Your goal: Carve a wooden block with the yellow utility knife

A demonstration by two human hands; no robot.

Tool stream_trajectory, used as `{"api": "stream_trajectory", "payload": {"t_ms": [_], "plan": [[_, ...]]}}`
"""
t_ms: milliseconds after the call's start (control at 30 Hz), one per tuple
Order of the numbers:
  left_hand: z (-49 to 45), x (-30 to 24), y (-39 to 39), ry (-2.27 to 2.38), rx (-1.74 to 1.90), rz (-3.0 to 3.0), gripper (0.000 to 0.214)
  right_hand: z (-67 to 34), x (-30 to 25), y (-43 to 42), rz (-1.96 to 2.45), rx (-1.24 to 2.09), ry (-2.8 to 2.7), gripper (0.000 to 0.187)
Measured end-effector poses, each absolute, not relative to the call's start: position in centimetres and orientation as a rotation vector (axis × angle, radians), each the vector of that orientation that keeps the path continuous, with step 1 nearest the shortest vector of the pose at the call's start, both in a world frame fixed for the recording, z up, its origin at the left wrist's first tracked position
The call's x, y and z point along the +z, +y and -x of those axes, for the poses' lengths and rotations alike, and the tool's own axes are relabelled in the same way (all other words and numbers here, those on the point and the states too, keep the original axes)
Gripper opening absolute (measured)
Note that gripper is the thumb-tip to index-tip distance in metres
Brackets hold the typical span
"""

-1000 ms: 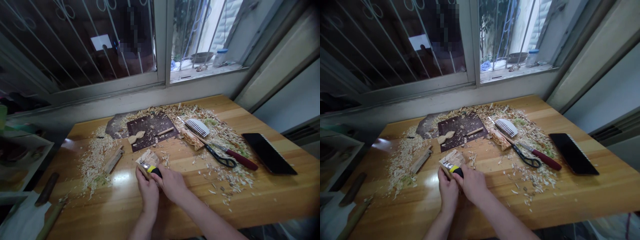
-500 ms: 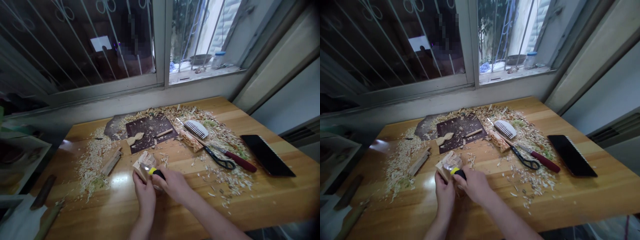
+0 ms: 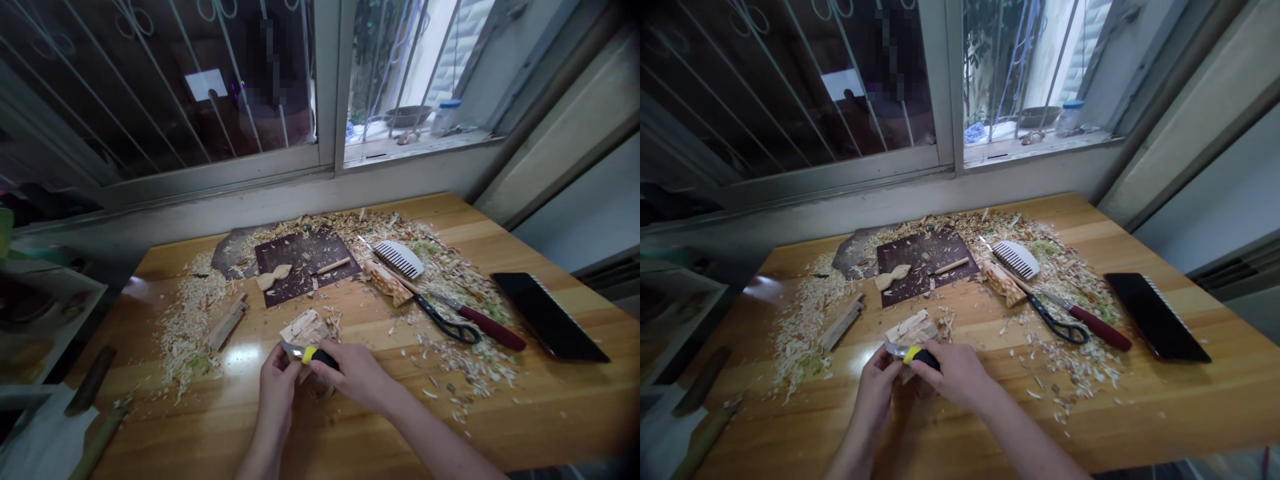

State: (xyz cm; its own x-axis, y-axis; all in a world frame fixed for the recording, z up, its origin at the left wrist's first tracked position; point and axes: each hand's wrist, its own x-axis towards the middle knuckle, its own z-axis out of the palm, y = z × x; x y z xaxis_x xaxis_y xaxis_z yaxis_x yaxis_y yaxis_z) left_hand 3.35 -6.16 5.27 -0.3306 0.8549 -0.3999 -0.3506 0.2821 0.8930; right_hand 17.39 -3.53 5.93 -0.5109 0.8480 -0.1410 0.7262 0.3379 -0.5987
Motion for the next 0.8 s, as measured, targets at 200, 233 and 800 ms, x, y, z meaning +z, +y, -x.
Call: {"api": "stream_trajectory", "payload": {"t_ms": [200, 233, 800], "plan": [[-3.0, 5.4, -5.5, 1.386, 1.34, -0.523, 0.036, -17.1, 5.6, -3.6, 1.435, 0.923, -2.406, 0.037], [-2.9, 5.1, -5.5, 1.389, 1.335, -0.504, 0.039, -17.2, 5.5, -3.5, 1.424, 0.927, -2.407, 0.037], [-3.7, 4.7, -5.3, 1.469, 1.349, -0.693, 0.028, -17.2, 5.5, -3.3, 1.534, 0.711, -2.448, 0.043]]}}
